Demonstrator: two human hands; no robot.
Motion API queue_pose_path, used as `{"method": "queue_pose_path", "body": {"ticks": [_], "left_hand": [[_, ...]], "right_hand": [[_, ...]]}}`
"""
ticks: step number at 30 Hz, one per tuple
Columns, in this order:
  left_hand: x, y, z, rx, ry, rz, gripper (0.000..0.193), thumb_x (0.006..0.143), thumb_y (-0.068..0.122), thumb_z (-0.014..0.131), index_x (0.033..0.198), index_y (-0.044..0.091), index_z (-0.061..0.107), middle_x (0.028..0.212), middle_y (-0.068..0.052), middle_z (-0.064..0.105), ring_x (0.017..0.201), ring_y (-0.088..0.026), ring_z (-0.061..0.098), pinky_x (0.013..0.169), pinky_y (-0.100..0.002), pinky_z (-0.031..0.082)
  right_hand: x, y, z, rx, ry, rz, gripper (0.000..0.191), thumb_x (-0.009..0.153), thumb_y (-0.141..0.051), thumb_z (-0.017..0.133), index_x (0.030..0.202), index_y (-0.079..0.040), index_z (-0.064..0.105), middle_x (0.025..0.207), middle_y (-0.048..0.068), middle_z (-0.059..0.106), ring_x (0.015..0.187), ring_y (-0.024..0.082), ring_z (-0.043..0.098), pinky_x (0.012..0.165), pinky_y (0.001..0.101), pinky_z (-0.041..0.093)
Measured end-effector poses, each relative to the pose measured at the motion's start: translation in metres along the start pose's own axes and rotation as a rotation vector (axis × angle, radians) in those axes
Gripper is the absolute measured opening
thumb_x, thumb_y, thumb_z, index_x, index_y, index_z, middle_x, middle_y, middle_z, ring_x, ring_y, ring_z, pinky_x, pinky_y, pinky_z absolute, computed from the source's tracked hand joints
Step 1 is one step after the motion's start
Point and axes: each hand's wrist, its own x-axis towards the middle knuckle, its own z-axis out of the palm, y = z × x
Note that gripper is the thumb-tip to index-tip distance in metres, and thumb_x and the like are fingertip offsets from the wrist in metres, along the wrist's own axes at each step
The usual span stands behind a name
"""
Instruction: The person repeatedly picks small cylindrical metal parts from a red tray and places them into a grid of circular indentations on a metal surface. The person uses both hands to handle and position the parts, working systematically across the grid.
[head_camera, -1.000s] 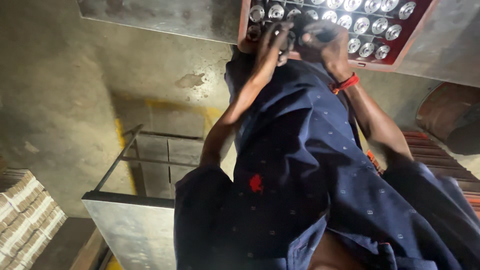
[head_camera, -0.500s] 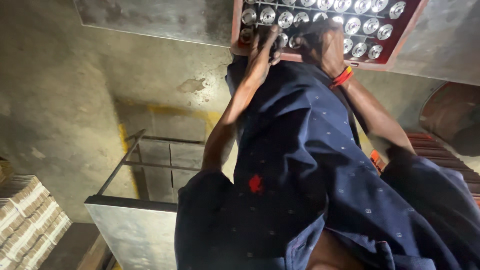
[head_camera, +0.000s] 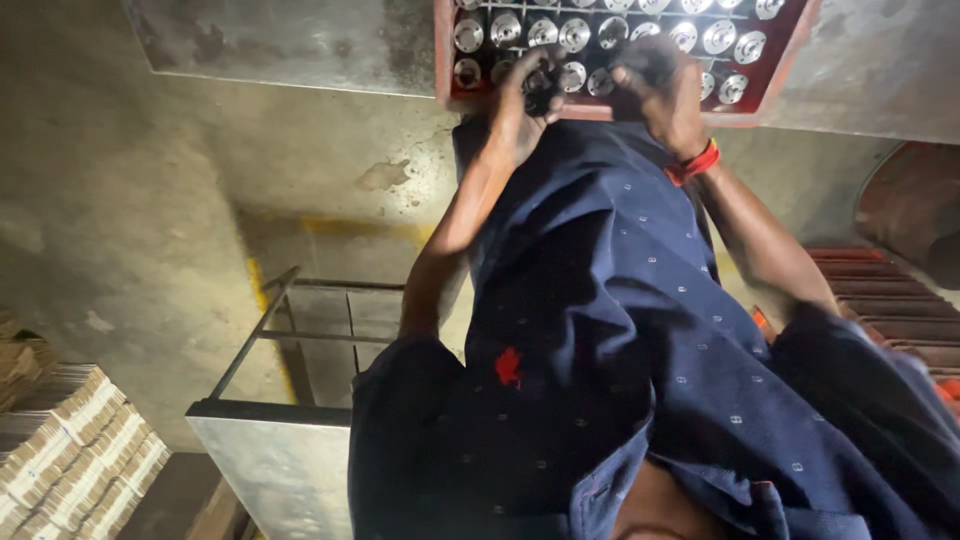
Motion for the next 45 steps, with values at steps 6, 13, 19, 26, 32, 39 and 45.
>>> {"method": "queue_pose_path", "body": {"ticks": [6,13,19,26,32,39,45], "left_hand": [[0.002,-0.001,-0.002,0.110,-0.091,0.078,0.027,0.105,0.026,0.062,0.123,0.006,0.067,0.085,-0.003,0.064,0.057,-0.009,0.048,0.048,-0.023,0.034],[-0.013,0.009,0.011,0.457,-0.220,0.197,0.049,0.108,0.031,0.063,0.154,0.018,0.049,0.085,0.002,0.057,0.062,-0.005,0.045,0.051,-0.021,0.034],[-0.004,-0.001,0.018,0.416,-0.243,0.015,0.049,0.106,0.027,0.063,0.151,0.018,0.045,0.086,0.000,0.059,0.062,-0.004,0.046,0.052,-0.020,0.034],[0.005,0.005,-0.006,-0.056,0.044,-0.005,0.046,0.102,0.034,0.050,0.132,0.000,0.054,0.102,-0.015,0.070,0.083,-0.022,0.070,0.074,-0.039,0.055],[-0.003,0.005,-0.009,0.251,-0.058,0.114,0.033,0.100,0.033,0.067,0.121,0.007,0.067,0.083,-0.001,0.061,0.058,-0.006,0.046,0.050,-0.022,0.031],[-0.009,0.012,0.005,0.461,-0.186,-0.011,0.038,0.101,0.044,0.066,0.108,0.006,0.066,0.080,0.002,0.056,0.057,-0.003,0.044,0.047,-0.020,0.029],[-0.001,0.002,0.012,0.549,-0.313,-0.218,0.041,0.101,0.044,0.065,0.107,0.003,0.064,0.075,0.002,0.054,0.051,-0.002,0.040,0.042,-0.019,0.026]], "right_hand": [[0.005,0.009,-0.002,-0.739,-0.076,-0.452,0.027,0.100,-0.026,0.086,0.098,-0.002,0.074,0.092,0.016,0.066,0.081,0.035,0.061,0.074,0.0462,0.046],[0.014,0.003,0.006,-0.438,-0.090,-0.274,0.018,0.103,-0.016,0.081,0.113,-0.003,0.076,0.103,0.012,0.074,0.091,0.026,0.068,0.082,0.0380,0.053],[0.004,0.001,0.010,0.079,-0.209,0.096,0.018,0.105,-0.010,0.074,0.121,-0.002,0.073,0.104,0.003,0.074,0.096,0.011,0.068,0.090,0.0282,0.056],[-0.013,0.009,-0.004,-0.367,0.041,-0.176,0.017,0.098,-0.014,0.084,0.107,-0.003,0.075,0.104,0.010,0.076,0.097,0.027,0.068,0.090,0.0390,0.052],[-0.007,0.028,0.005,-0.763,0.026,-0.303,0.024,0.097,-0.028,0.085,0.108,-0.007,0.080,0.098,0.013,0.073,0.083,0.035,0.065,0.087,0.0453,0.048],[0.000,-0.003,0.008,-0.225,0.005,-0.111,0.021,0.104,-0.013,0.078,0.120,0.000,0.075,0.113,0.009,0.076,0.098,0.020,0.069,0.089,0.0347,0.055],[-0.001,-0.022,0.005,0.387,-0.228,0.220,0.023,0.094,-0.012,0.080,0.115,-0.004,0.074,0.103,0.004,0.076,0.086,0.014,0.070,0.082,0.0286,0.059]]}}
